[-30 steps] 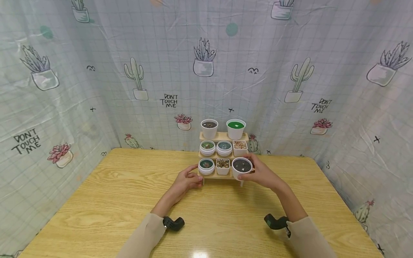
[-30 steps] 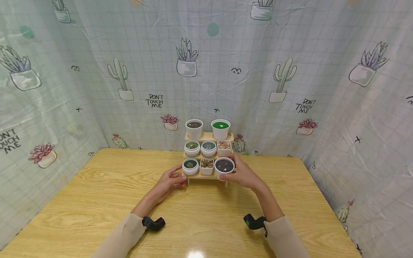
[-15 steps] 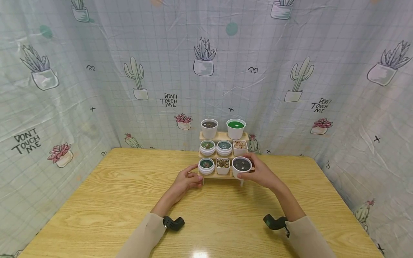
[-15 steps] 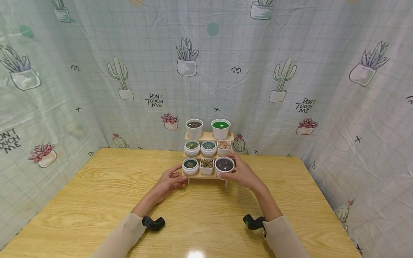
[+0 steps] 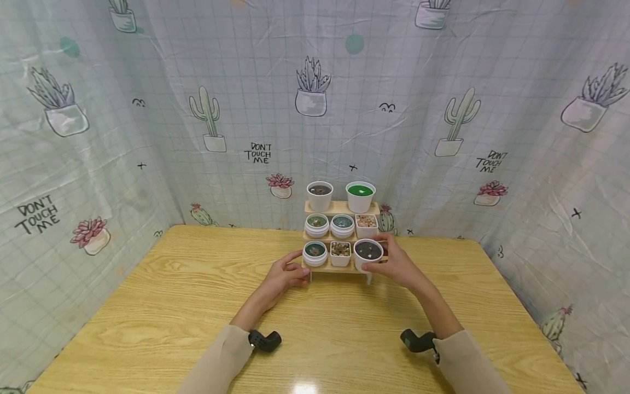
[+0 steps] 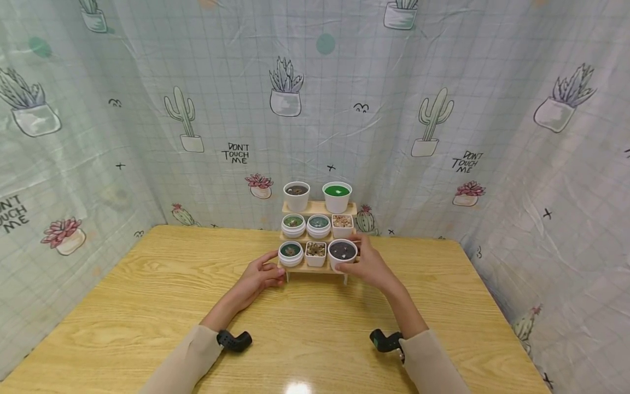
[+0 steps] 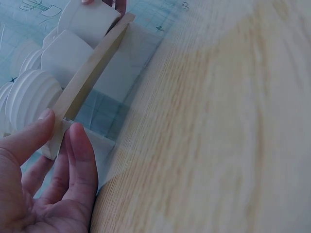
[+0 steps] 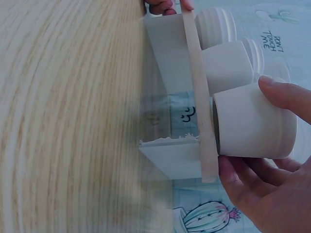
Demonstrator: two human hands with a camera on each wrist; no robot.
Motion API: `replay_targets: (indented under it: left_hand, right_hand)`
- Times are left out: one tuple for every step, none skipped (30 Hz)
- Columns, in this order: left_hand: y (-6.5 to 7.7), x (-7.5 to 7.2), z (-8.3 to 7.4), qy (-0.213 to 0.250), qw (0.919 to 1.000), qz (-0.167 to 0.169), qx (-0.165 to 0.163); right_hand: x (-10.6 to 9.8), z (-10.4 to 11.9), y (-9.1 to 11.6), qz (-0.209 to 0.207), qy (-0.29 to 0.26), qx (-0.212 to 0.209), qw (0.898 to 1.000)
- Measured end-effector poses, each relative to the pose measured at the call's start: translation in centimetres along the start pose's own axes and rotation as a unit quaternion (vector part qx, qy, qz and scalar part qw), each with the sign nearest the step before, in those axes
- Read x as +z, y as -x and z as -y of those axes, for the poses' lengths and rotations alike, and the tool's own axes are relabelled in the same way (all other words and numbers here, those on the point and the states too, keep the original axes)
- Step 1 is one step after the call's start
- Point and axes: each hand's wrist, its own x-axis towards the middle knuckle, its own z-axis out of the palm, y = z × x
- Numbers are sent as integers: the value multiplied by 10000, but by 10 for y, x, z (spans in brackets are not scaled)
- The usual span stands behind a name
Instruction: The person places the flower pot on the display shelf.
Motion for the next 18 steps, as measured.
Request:
replay_targets:
  left_hand:
    - [0,0,0,-4,10000,-7,-10]
    - [1,0,0,-2,10000,-17,-17]
    - [1,0,0,2,10000,-27,-23]
    - [1,0,0,4,10000,-36,-27]
    - [2,0,0,1,10000,-44,-25]
    - [2,0,0,-5,10000,-53,-23]
    - [2,0,0,1,10000,-56,-22]
    - [2,0,1,5,10000,-63,-24]
    - [2,0,1,-1,10000,-59,-27]
    - [2,0,1,-1,10000,-55,-30]
    - [1,0,1,2,10000,-51,-23]
    - [1,0,1,8,10000,-41,-15]
    - [1,0,1,17,10000,-37,-7]
    - [0,0,1,16,10000,-36,6]
    - [0,0,1,23,10000,-35,17]
    - [0,0,1,36,10000,-37,17]
    - [0,0,1,35,10000,-33,18]
    - [0,0,1,27,10000,-32,10]
  right_hand:
    - [1,0,0,-12,2,12,10000]
    - [2,0,-1,-20,-2,27,10000]
    - [4,0,-1,-30,-6,44,10000]
    - [5,1,-1,-46,1,62,10000]
    - [6,1,-1,-58,17,69,10000]
    - [6,1,-1,-72,21,76,9999]
    - [7,1,-1,-92,32,67,9999]
    - [7,1,-1,-121,42,66,9999]
    - [8,1,-1,-144,56,59,9999]
    - [8,1,0,-163,76,42,9998]
    - [8,1,0,-182,89,14,9998]
    - [7,1,0,-202,89,-17,9998]
    - [7,1,0,-220,99,-47,9997]
    - [7,0,0,-230,102,-73,9997]
    - [7,0,0,-235,101,-96,9996]
    - [7,0,0,-240,113,-122,9996]
    - [7,-1,0,-244,117,-135,9995]
    - [7,-2,0,-241,123,-141,9995]
